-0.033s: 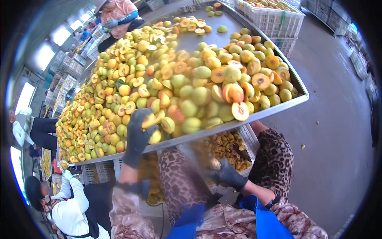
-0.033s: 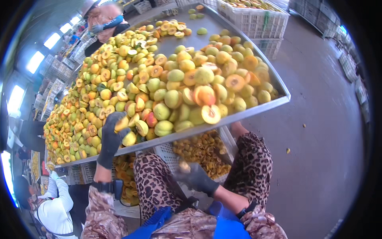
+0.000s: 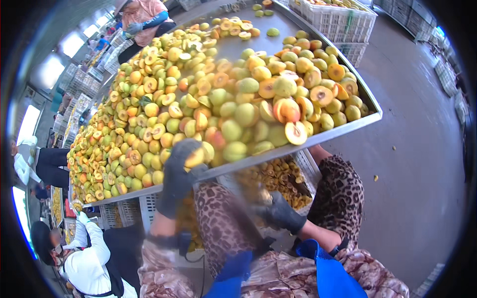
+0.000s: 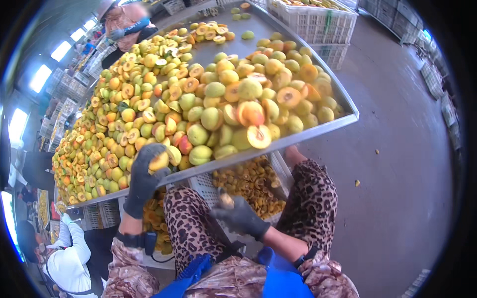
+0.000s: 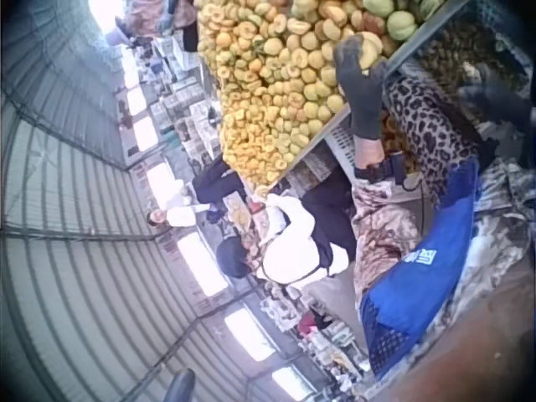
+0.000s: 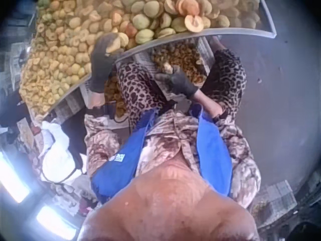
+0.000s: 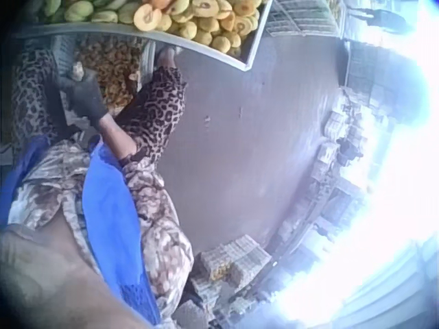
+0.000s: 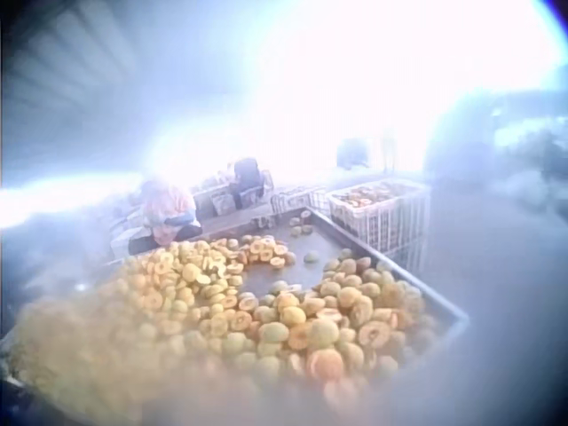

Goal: The recorder is using a small tool or knife to remove the pits from fresh apricots on a large metal tray.

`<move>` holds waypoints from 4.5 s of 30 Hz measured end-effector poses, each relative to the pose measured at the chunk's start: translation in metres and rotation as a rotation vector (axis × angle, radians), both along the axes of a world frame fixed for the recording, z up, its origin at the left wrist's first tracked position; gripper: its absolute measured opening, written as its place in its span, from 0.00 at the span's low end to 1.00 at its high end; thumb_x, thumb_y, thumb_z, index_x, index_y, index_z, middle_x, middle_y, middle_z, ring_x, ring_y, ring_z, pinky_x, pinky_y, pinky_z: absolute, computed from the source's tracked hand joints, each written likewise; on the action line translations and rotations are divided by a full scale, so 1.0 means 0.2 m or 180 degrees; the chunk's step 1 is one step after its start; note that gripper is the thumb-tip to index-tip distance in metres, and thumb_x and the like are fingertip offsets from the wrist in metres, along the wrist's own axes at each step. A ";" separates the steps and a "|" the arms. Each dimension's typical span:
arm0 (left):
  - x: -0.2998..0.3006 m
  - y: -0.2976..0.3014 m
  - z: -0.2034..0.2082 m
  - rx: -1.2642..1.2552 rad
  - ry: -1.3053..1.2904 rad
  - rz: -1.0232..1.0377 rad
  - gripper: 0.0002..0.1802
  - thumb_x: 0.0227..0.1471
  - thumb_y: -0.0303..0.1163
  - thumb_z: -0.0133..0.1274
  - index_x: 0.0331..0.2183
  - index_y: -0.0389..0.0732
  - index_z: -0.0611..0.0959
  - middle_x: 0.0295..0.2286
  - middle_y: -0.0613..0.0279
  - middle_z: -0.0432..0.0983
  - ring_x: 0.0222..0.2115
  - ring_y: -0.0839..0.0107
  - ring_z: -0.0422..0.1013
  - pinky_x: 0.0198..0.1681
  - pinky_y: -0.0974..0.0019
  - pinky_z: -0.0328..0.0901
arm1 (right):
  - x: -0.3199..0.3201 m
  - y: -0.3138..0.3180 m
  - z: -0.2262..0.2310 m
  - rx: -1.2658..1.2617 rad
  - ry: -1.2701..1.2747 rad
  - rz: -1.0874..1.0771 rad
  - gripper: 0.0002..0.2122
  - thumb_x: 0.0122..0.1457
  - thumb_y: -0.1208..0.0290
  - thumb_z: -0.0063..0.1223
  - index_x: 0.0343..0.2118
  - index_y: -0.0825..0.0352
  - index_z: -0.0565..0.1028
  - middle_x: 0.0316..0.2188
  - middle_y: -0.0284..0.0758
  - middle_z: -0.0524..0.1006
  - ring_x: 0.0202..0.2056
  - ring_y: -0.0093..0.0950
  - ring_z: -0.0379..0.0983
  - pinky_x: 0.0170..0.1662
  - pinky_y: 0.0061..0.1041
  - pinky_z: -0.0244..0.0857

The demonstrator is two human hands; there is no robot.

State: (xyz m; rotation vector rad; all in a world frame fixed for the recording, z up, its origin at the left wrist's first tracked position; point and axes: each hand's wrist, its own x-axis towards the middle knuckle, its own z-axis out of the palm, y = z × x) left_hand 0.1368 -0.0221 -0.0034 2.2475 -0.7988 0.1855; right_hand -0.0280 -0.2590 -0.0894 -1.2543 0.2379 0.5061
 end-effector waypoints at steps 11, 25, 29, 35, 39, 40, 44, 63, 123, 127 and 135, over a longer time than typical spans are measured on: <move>-0.79 -0.33 -0.12 -0.1439 0.1929 -0.0201 0.20 0.62 0.31 0.46 0.52 0.29 0.71 0.46 0.53 0.75 0.47 0.65 0.72 0.50 0.63 0.67 | 0.00 0.06 0.09 -0.0573 -0.0958 -0.0442 0.12 0.52 0.70 0.62 0.37 0.71 0.79 0.29 0.28 0.78 0.29 0.20 0.74 0.33 0.22 0.68; -0.79 -0.51 -0.08 -0.0248 0.0531 0.0481 0.23 0.48 0.23 0.59 0.49 0.34 0.78 0.42 0.53 0.78 0.44 0.65 0.73 0.51 0.65 0.66 | -0.17 -0.02 0.04 -0.0222 -0.0736 -0.0042 0.05 0.53 0.71 0.58 0.27 0.66 0.77 0.19 0.23 0.71 0.20 0.13 0.63 0.22 0.17 0.58; -0.79 -0.57 -0.05 -0.0031 0.0235 0.0342 0.16 0.57 0.28 0.50 0.47 0.34 0.78 0.41 0.53 0.77 0.41 0.65 0.74 0.47 0.66 0.67 | -0.16 -0.03 0.03 -0.0132 -0.0768 -0.0329 0.06 0.52 0.72 0.57 0.29 0.69 0.78 0.21 0.32 0.75 0.23 0.17 0.69 0.27 0.23 0.63; -0.75 -0.48 -0.07 -0.0594 0.1243 0.0324 0.17 0.64 0.36 0.43 0.45 0.33 0.77 0.39 0.55 0.77 0.38 0.65 0.73 0.44 0.66 0.67 | -0.11 -0.08 0.00 -0.0853 -0.1571 -0.0731 0.05 0.49 0.76 0.58 0.29 0.70 0.77 0.21 0.34 0.77 0.23 0.19 0.72 0.28 0.24 0.66; -0.73 -0.44 -0.13 0.0256 0.0697 0.0173 0.20 0.54 0.20 0.54 0.50 0.32 0.75 0.47 0.51 0.74 0.48 0.60 0.72 0.53 0.61 0.67 | -0.11 -0.09 0.01 -0.0916 -0.1633 -0.1403 0.04 0.48 0.78 0.59 0.27 0.69 0.75 0.21 0.31 0.77 0.24 0.17 0.70 0.28 0.21 0.65; -0.74 -0.45 -0.15 0.0284 0.0743 0.0172 0.20 0.54 0.20 0.54 0.50 0.32 0.75 0.47 0.51 0.74 0.48 0.60 0.72 0.53 0.61 0.67 | -0.12 -0.09 0.02 -0.0918 -0.1678 -0.1309 0.04 0.49 0.78 0.58 0.27 0.70 0.76 0.23 0.32 0.77 0.25 0.16 0.69 0.28 0.23 0.65; -0.79 -0.51 -0.21 -0.2637 0.2650 0.0454 0.26 0.53 0.18 0.56 0.54 0.33 0.70 0.47 0.54 0.74 0.48 0.64 0.72 0.53 0.63 0.67 | -0.16 -0.04 0.04 -0.0785 -0.1296 -0.0538 0.05 0.52 0.76 0.57 0.31 0.71 0.77 0.24 0.32 0.78 0.27 0.16 0.69 0.31 0.24 0.66; -0.76 -0.62 -0.18 -0.3075 0.3041 0.0618 0.21 0.70 0.36 0.29 0.42 0.33 0.75 0.41 0.51 0.76 0.43 0.62 0.75 0.49 0.63 0.71 | -0.15 0.05 -0.07 -0.0117 -0.1146 -0.0623 0.07 0.51 0.75 0.57 0.31 0.72 0.78 0.25 0.45 0.80 0.27 0.32 0.79 0.31 0.31 0.69; -0.64 -0.79 -0.09 -0.2271 0.2534 -0.0734 0.16 0.59 0.35 0.53 0.25 0.34 0.82 0.21 0.63 0.77 0.23 0.74 0.72 0.31 0.71 0.67 | -0.19 -0.17 0.02 0.1317 -0.0446 0.0258 0.10 0.49 0.79 0.58 0.36 0.71 0.76 0.28 0.34 0.78 0.28 0.21 0.74 0.29 0.19 0.67; -0.65 -0.83 -0.06 -0.1685 0.1440 -0.1099 0.17 0.58 0.36 0.55 0.25 0.32 0.82 0.22 0.62 0.77 0.24 0.74 0.72 0.32 0.71 0.68 | -0.20 -0.16 0.00 0.1144 -0.1092 0.0197 0.11 0.48 0.81 0.61 0.36 0.68 0.77 0.30 0.32 0.78 0.30 0.20 0.72 0.31 0.20 0.67; -0.62 -0.79 -0.13 -0.1283 0.1379 -0.1097 0.14 0.56 0.33 0.55 0.25 0.33 0.82 0.23 0.61 0.77 0.25 0.73 0.73 0.31 0.69 0.67 | -0.14 -0.20 -0.15 0.0553 -0.1446 0.0745 0.13 0.49 0.80 0.60 0.39 0.66 0.77 0.32 0.29 0.78 0.31 0.18 0.71 0.31 0.20 0.66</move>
